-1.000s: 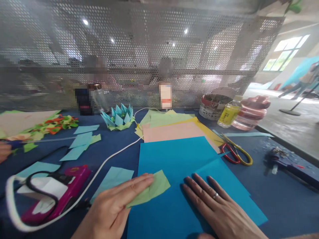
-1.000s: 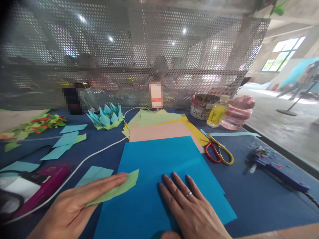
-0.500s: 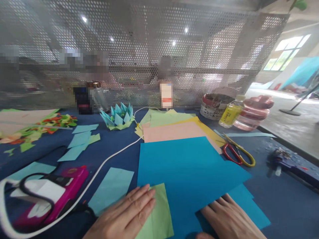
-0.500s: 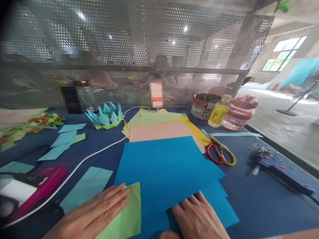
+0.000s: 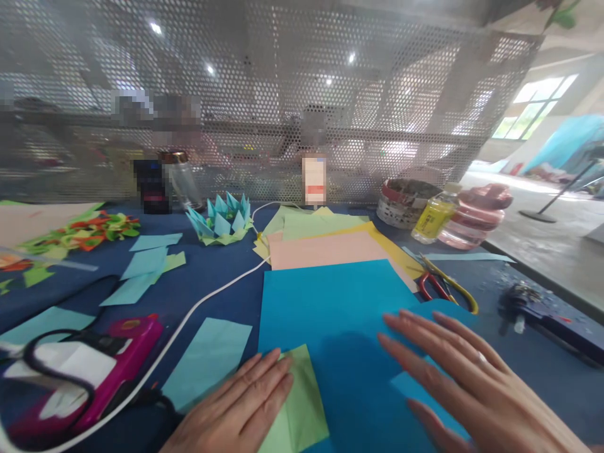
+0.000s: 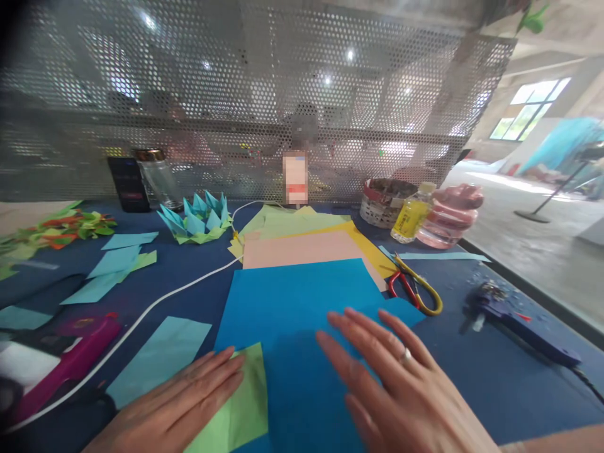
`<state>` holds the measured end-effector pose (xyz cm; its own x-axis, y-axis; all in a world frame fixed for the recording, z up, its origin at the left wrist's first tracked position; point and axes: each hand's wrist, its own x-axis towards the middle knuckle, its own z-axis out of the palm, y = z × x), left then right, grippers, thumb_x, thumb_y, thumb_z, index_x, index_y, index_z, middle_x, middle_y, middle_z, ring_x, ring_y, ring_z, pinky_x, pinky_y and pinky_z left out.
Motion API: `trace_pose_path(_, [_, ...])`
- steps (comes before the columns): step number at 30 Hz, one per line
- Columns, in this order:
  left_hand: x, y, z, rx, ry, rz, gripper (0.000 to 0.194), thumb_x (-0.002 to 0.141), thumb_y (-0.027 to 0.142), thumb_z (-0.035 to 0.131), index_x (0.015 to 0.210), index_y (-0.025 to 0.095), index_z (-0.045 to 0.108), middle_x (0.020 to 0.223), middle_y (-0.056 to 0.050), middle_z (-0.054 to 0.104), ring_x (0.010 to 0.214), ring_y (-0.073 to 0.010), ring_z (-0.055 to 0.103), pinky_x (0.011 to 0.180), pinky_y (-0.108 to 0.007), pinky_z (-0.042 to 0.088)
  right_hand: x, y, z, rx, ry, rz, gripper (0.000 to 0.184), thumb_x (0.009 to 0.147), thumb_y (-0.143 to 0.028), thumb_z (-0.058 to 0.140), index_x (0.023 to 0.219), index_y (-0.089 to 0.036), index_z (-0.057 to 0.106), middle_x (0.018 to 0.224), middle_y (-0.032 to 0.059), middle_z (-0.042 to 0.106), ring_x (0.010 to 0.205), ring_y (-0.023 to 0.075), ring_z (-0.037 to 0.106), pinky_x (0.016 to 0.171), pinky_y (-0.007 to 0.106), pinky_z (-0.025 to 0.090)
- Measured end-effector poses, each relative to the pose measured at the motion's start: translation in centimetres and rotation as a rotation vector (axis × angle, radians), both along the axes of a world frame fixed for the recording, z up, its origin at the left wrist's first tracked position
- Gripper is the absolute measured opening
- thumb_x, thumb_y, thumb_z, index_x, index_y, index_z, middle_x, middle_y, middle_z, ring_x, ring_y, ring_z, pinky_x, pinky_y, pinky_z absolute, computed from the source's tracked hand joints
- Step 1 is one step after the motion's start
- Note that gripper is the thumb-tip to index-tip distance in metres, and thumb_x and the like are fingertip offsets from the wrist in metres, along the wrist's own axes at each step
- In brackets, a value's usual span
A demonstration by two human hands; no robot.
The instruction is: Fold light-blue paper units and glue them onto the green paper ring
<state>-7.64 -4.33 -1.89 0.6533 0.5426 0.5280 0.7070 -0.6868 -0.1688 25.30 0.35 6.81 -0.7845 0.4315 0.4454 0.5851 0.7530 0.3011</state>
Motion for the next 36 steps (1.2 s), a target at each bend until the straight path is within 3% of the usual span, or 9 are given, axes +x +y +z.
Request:
trace_pose_path(2, [-0.4,0.1,-0.2,0.022,-0.018,-0.017,0.054,0.094,0.004,0.032,0.143,0.016,0.049,0.140,-0.002,0.060,0.130,-0.0147,0.054,0.111,-0.023,0.036,0.0,1.4,0.3,0.082,-0.039,-0.080,0.059,0.085,-0.008,0.043,0.144,-0.019,0.047,0.148,0.0075,0.050,0.134,0.0287,0.049,0.107,0.049,0.044])
trace_pose_path(5, [-0.9,0.1,-0.2,-0.011,-0.009,-0.003,0.049,0.099,0.012,0.034,0.146,0.018,0.044,0.143,-0.001,0.057,0.130,-0.0147,0.054,0.109,-0.024,0.038,0.7,3.2,-0.2,0.072,-0.089,-0.101,0.068,0.077,0.002,0.039,0.141,-0.016,0.048,0.139,0.0066,0.059,0.133,0.0263,0.051,0.111,0.052,0.037])
trace_pose_path(8, [-1.0,0.1,-0.2,0.002,-0.020,-0.009,0.045,0.103,0.018,0.030,0.146,0.018,0.044,0.142,-0.002,0.058,0.131,-0.0154,0.053,0.110,-0.026,0.039,1.5,3.6,-1.5,0.058,-0.141,-0.036,0.055,0.085,0.002,0.038,0.133,-0.020,0.055,0.126,0.0004,0.069,0.121,0.0226,0.061,0.112,0.049,0.036])
trace_pose_path(11, [-0.9,0.3,-0.4,0.042,-0.029,-0.027,0.044,0.103,0.016,0.030,0.144,0.015,0.047,0.140,-0.003,0.060,0.131,-0.0163,0.054,0.111,-0.026,0.037,2.0,2.9,-2.9,0.093,-0.188,-0.069,0.048,0.092,-0.003,0.038,0.136,-0.016,0.053,0.136,0.0025,0.061,0.121,0.0251,0.061,0.103,0.049,0.046])
trace_pose_path(16, [-0.9,0.6,-0.4,0.085,-0.007,-0.044,0.044,0.099,0.011,0.036,0.139,0.015,0.054,0.138,-0.003,0.062,0.126,-0.0160,0.058,0.109,-0.025,0.040,2.1,2.3,-4.0,0.042,-0.179,-0.136,0.061,0.092,-0.007,0.039,0.153,-0.013,0.030,0.144,0.0058,0.052,0.125,0.0263,0.058,0.092,0.046,0.057])
trace_pose_path(24, [-0.5,0.0,0.0,0.155,-0.003,0.046,0.045,0.093,0.002,0.032,0.123,0.013,0.064,0.127,-0.003,0.070,0.121,-0.0164,0.063,0.114,-0.028,0.033,1.4,2.5,-3.1,0.017,-0.146,-0.133,0.078,0.091,-0.005,0.033,0.156,-0.016,-0.008,0.136,0.0068,0.059,0.116,0.0241,0.064,0.082,0.040,0.063])
trace_pose_path(27, [0.1,-0.6,0.9,0.153,0.015,0.082,0.052,0.089,-0.004,0.026,0.119,0.013,0.064,0.123,-0.003,0.072,0.119,-0.0156,0.063,0.114,-0.028,0.034,1.7,2.1,-2.5,0.008,-0.145,-0.095,0.075,0.093,-0.019,0.036,0.157,-0.013,-0.003,0.137,0.0103,0.057,0.112,0.0273,0.067,0.074,0.041,0.064])
trace_pose_path(31, [0.4,-1.1,2.5,-0.002,0.146,0.155,0.056,0.085,-0.007,0.025,0.123,0.012,0.062,0.131,-0.003,0.067,0.126,-0.0170,0.058,0.106,-0.029,0.045,1.0,1.6,-1.5,-0.098,-0.105,-0.044,0.088,0.092,-0.062,0.046,0.158,-0.016,0.012,0.149,0.0116,0.044,0.121,0.0351,0.060,0.082,0.046,0.062])
trace_pose_path(36, [0.0,-0.8,1.6,-0.013,0.068,0.099,0.050,0.089,-0.001,0.031,0.126,0.012,0.061,0.132,-0.006,0.066,0.127,-0.0199,0.057,0.105,-0.030,0.047,-2.7,1.3,0.0,-0.322,-0.150,0.081,0.086,0.090,-0.069,0.048,0.157,-0.022,0.020,0.153,0.0086,0.037,0.137,0.0305,0.043,0.099,0.045,0.053])
